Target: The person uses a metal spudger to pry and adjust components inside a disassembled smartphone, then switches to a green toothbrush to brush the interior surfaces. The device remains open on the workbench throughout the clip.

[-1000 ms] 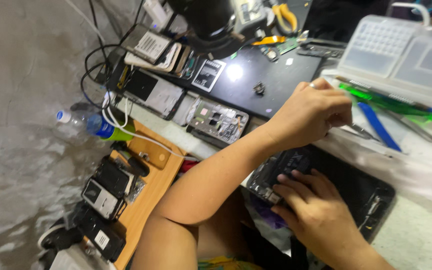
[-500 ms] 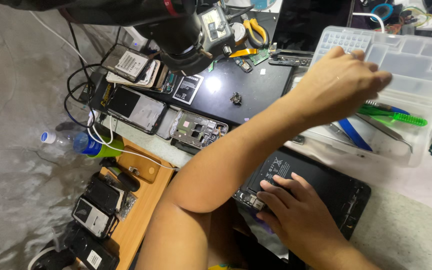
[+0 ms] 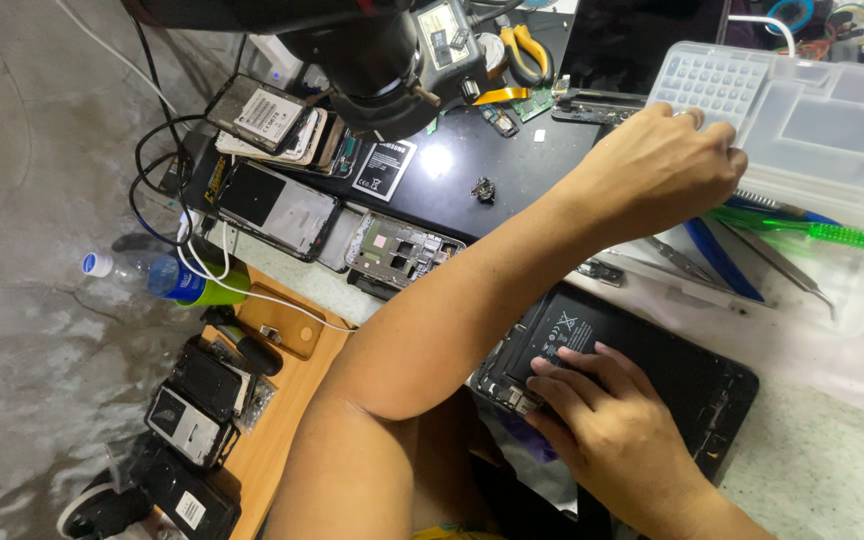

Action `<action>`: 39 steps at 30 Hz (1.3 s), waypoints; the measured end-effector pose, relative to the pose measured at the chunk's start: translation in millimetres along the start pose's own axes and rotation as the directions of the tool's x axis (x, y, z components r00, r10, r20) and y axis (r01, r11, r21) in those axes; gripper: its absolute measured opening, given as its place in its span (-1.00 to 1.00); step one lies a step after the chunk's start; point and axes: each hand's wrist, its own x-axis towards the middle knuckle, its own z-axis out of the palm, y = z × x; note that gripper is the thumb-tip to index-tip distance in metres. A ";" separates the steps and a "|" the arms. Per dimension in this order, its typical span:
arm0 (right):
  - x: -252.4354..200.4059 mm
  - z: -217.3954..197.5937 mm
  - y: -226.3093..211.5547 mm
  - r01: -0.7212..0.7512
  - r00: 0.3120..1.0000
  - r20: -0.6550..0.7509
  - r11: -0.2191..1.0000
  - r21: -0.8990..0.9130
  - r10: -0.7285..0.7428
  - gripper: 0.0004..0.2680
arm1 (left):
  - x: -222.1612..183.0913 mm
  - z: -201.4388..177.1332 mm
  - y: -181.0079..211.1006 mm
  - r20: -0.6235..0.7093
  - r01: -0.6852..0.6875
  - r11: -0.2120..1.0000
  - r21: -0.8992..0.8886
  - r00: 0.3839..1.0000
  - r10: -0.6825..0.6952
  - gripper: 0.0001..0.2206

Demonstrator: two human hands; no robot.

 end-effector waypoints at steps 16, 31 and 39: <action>-0.3 0.6 -1.6 0.030 0.998 0.057 0.999 -0.038 -0.028 -0.73 | 0.4 16.9 4.5 -0.028 0.020 0.987 -0.158 0.999 -0.024 -0.88; 2.2 0.0 1.7 0.045 0.998 0.039 0.999 0.015 -0.045 -0.75 | 0.6 2.0 28.8 0.181 0.061 0.876 -0.479 0.983 0.030 -0.86; 1.2 0.5 -0.4 0.043 0.998 0.052 0.999 -0.021 -0.042 -0.73 | -5.8 -18.1 32.5 0.270 0.168 0.762 -0.626 0.963 0.009 -0.93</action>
